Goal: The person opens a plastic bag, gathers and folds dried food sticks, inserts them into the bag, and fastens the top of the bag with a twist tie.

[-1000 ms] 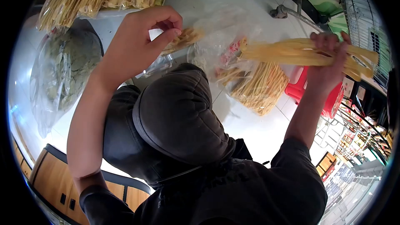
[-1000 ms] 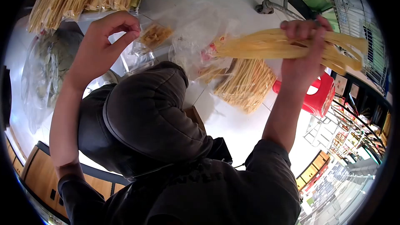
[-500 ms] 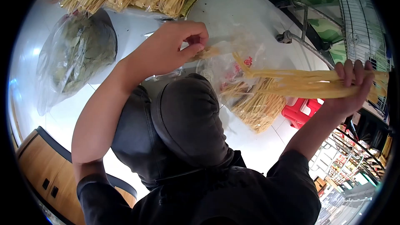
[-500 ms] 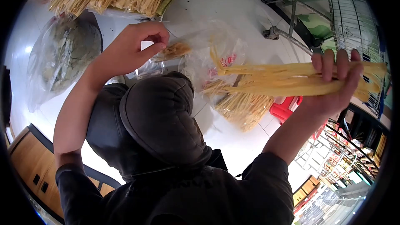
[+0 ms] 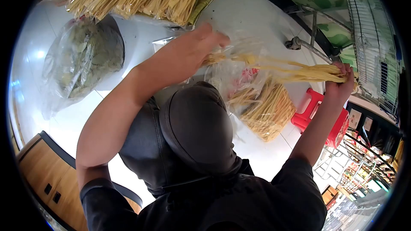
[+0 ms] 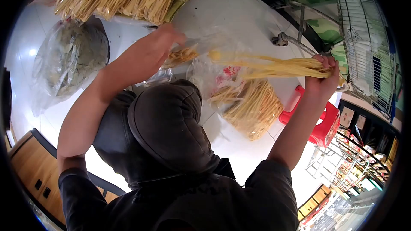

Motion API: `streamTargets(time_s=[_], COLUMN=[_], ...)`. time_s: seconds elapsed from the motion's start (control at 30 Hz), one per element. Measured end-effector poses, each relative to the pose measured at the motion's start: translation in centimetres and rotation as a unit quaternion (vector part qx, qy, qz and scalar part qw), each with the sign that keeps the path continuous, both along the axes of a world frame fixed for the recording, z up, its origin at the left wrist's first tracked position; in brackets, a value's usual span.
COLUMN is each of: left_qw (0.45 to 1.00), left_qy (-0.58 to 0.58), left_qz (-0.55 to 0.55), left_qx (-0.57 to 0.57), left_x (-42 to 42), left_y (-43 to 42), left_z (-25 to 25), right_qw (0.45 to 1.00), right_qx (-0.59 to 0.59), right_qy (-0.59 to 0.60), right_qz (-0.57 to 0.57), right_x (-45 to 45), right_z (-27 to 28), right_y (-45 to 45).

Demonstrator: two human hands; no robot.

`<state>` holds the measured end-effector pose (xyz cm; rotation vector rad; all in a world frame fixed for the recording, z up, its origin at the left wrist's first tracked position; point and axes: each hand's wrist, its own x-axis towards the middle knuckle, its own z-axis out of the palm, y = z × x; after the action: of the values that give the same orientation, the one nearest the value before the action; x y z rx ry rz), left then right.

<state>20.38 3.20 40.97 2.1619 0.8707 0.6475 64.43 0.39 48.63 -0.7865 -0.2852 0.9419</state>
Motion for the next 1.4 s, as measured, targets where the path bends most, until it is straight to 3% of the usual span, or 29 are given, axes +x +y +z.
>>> streamTargets(time_s=[0.03,0.1,0.17,0.23,0.33,0.57,0.73,0.87,1.07,1.3,1.4], left_qw=[0.997,0.997,0.996,0.999,0.998,0.997,0.994,0.994,0.994,0.994,0.993], left_qy=[0.036,0.053,0.071,0.006,0.031,0.038,0.004,-0.015,-0.012,-0.001,-0.02], left_qz=[-0.028,-0.024,-0.018,-0.012,-0.039,-0.066,-0.103,-0.108,-0.108,-0.112,-0.104], left_qx=[0.06,0.053,0.045,0.045,0.041,0.006,0.03,0.008,0.014,0.017,0.046], left_x=[0.1,0.1,0.3,0.6,0.7,1.3,1.2,1.6,1.9,1.2,0.8], left_y=[0.1,0.2,0.0,-0.1,-0.5,-0.8,-0.4,-0.5,-0.5,-0.4,-0.3], left_z=[0.3,0.2,-0.3,-0.3,1.1,1.2,0.4,0.9,0.3,0.8,-0.1], right_qw=[1.0,0.991,0.99,0.988,0.939,0.896,0.849,0.821,0.835,0.834,0.834], right_qx=[0.003,-0.01,-0.019,-0.028,-0.038,-0.03,-0.136,-0.138,-0.144,-0.171,-0.2], right_qy=[0.001,0.113,0.131,0.151,0.33,0.437,0.507,0.549,0.501,0.488,0.497], right_qz=[-0.003,0.073,0.047,0.02,0.086,0.079,0.055,0.078,0.175,0.192,0.131], right_x=[1.0,2.5,2.5,1.7,-0.8,-8.4,-14.2,-17.1,-21.1,-22.6,-21.4], right_z=[-0.2,-0.7,-0.8,-1.3,-2.1,-7.3,-10.1,-11.6,-11.3,-11.3,-11.9], right_y=[-0.3,-0.9,-1.3,-1.5,-1.9,-2.5,-3.5,-4.0,-4.0,-4.0,-4.1])
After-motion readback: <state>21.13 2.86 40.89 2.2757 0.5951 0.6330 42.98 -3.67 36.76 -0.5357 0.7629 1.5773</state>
